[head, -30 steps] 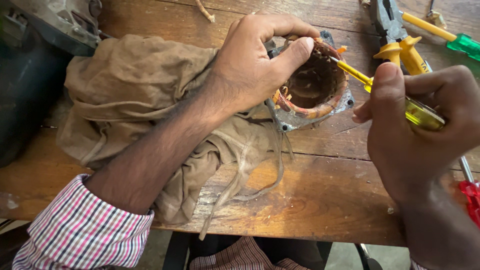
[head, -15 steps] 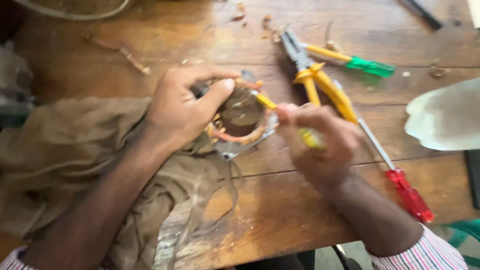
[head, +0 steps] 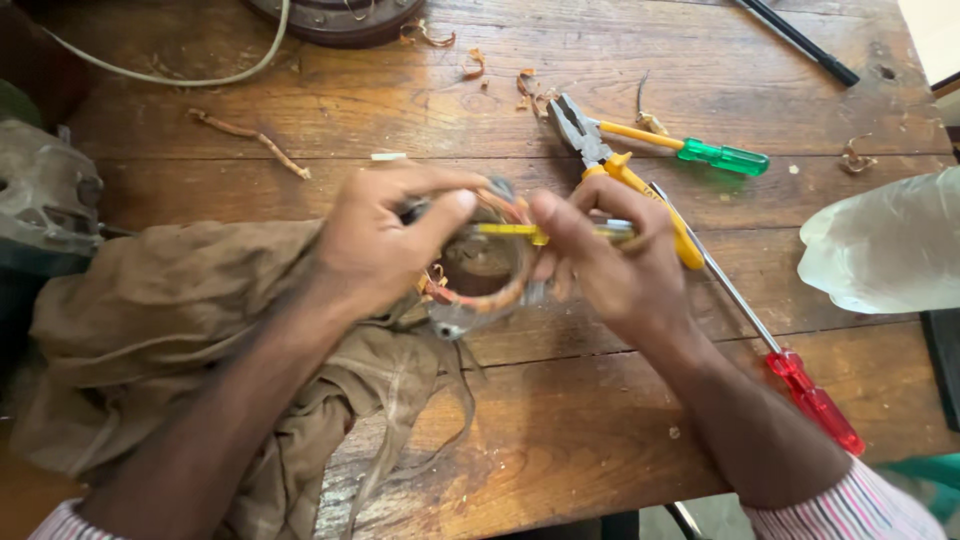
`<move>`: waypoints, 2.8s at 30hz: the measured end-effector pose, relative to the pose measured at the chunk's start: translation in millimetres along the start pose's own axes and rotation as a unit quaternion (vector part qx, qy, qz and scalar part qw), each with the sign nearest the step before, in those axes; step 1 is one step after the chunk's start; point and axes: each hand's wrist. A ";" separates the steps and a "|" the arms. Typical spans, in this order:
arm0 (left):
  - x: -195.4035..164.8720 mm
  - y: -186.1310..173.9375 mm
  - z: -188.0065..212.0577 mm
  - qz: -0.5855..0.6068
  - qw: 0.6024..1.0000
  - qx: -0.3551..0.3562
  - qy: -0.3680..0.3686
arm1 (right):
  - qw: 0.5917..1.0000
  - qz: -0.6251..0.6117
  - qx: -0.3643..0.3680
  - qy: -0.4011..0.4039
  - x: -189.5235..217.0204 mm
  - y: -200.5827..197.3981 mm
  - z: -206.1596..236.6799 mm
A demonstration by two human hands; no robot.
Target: The person scrapes old gasket and insulation residue from the rim of a motor housing flange using small screwdrivers, rotating the housing to reach different sections. They occasionally use pliers to pull off larger debris pieces and continue scraping around the flange by hand.
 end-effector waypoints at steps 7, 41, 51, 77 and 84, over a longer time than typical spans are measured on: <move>-8.4 11.9 3.2 0.040 0.998 0.047 -0.017 | 0.971 0.170 -0.024 -0.166 1.6 -17.7 -3.5; 8.2 7.6 15.9 -0.138 0.979 -0.129 0.073 | 0.901 0.252 0.041 -0.350 -33.1 -36.3 24.3; 1.0 -7.1 10.9 -0.048 0.999 -0.019 -0.002 | 0.923 0.301 0.103 -0.216 14.1 -29.3 17.1; 15.0 -7.9 -0.4 0.033 0.998 0.023 0.040 | 0.992 0.009 0.119 -0.032 -12.6 -33.7 -10.3; 9.8 -8.1 -4.4 0.025 0.998 0.030 0.043 | 0.973 -0.197 0.069 0.102 -21.4 -30.0 -16.9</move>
Point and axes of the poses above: each hand's wrist, its own z-axis away from the middle knuckle, its own y-axis out of the palm, x = y × z, and after that the axes turned 7 degrees about -y, right-handed
